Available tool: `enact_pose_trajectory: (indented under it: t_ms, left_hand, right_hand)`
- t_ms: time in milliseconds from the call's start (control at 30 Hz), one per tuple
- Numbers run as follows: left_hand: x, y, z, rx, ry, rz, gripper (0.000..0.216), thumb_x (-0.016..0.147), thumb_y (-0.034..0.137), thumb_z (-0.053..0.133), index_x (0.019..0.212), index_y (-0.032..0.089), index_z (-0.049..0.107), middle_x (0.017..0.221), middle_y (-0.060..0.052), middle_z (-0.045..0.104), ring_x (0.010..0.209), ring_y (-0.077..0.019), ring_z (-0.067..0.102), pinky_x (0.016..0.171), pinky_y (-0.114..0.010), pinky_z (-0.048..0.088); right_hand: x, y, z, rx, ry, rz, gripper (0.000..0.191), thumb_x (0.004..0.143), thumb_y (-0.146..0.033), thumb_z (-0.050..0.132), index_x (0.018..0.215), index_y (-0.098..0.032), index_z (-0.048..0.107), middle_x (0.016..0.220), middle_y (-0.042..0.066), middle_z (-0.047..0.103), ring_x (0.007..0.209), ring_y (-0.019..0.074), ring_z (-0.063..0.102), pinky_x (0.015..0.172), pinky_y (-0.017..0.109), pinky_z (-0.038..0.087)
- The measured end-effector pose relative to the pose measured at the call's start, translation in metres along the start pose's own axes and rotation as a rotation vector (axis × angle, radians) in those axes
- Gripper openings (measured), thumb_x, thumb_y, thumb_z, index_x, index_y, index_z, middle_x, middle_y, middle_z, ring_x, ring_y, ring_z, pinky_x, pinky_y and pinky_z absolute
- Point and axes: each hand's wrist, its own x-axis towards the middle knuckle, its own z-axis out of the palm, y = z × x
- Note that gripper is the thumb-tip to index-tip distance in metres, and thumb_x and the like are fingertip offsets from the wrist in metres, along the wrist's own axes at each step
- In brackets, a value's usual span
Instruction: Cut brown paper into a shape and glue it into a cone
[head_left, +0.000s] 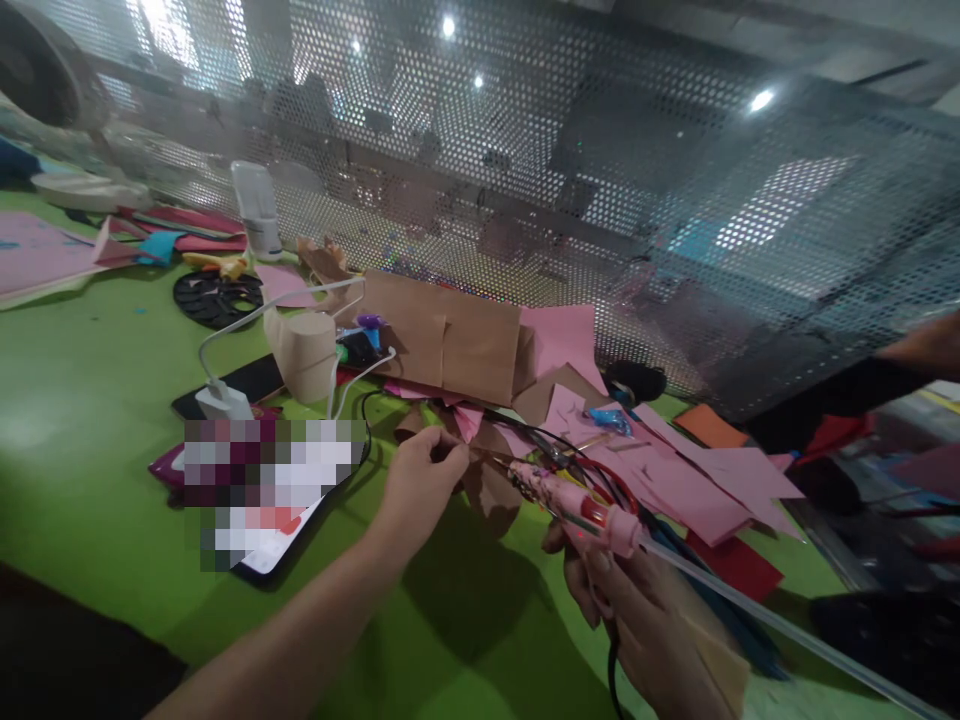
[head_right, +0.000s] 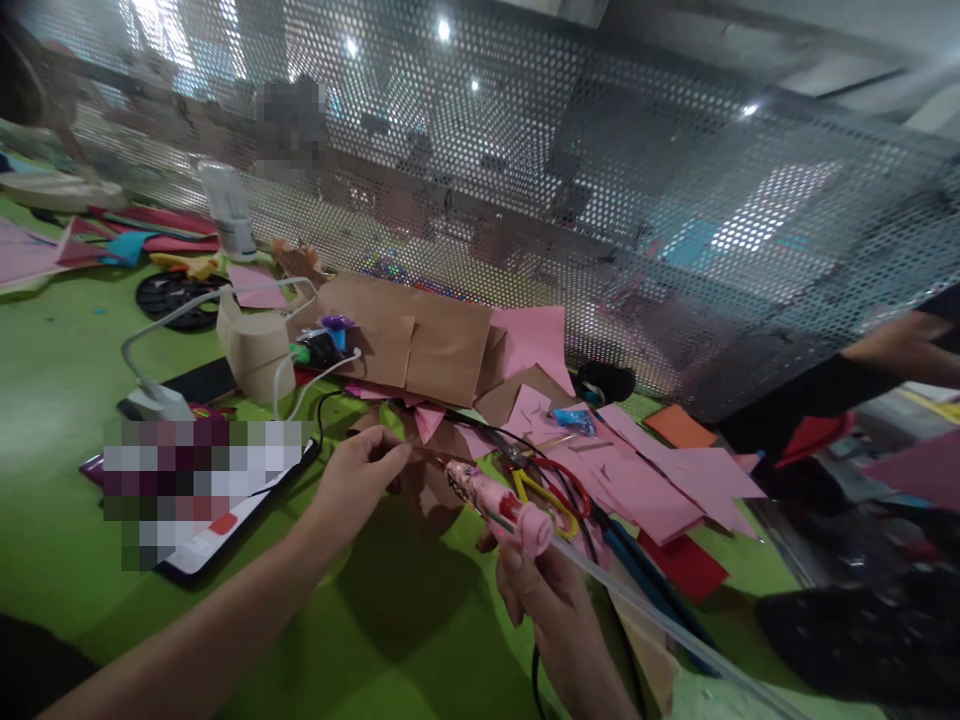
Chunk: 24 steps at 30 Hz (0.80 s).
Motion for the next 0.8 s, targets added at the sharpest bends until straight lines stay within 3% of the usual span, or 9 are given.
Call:
enact_pose_trajectory:
  t_ms: [167, 500, 800]
  left_hand:
    - [0.0004, 0.0002, 0.0005, -0.017, -0.001, -0.015, 0.013, 0.074, 0.027, 0.056, 0.064, 0.018, 0.057, 0.055, 0.003, 0.054, 0.052, -0.0116, 0.050, 0.050, -0.022, 0.039]
    - [0.0001, -0.0003, 0.0004, -0.019, -0.001, -0.008, 0.013, 0.074, 0.027, 0.055, 0.064, 0.018, 0.057, 0.054, 0.004, 0.054, 0.051, -0.0109, 0.049, 0.049, -0.022, 0.039]
    - [-0.0010, 0.0014, 0.0007, -0.022, 0.001, -0.023, 0.012, 0.073, 0.025, 0.055, 0.064, 0.018, 0.057, 0.055, 0.003, 0.054, 0.052, -0.0109, 0.049, 0.049, -0.022, 0.038]
  right_hand:
    - [0.0010, 0.0036, -0.0017, -0.006, 0.028, 0.021, 0.041, 0.086, -0.057, 0.060, 0.082, -0.017, 0.061, 0.064, 0.000, 0.051, 0.048, 0.0093, 0.038, 0.046, 0.025, 0.027]
    - [0.0017, 0.0038, -0.0037, 0.038, 0.016, 0.059, 0.038, 0.084, -0.054, 0.064, 0.082, -0.017, 0.062, 0.073, 0.001, 0.054, 0.050, 0.0084, 0.040, 0.045, 0.024, 0.027]
    - [0.0010, 0.0019, -0.0043, 0.037, 0.037, 0.092, 0.041, 0.079, -0.056, 0.069, 0.077, -0.016, 0.065, 0.065, 0.001, 0.054, 0.051, 0.0103, 0.043, 0.047, 0.025, 0.033]
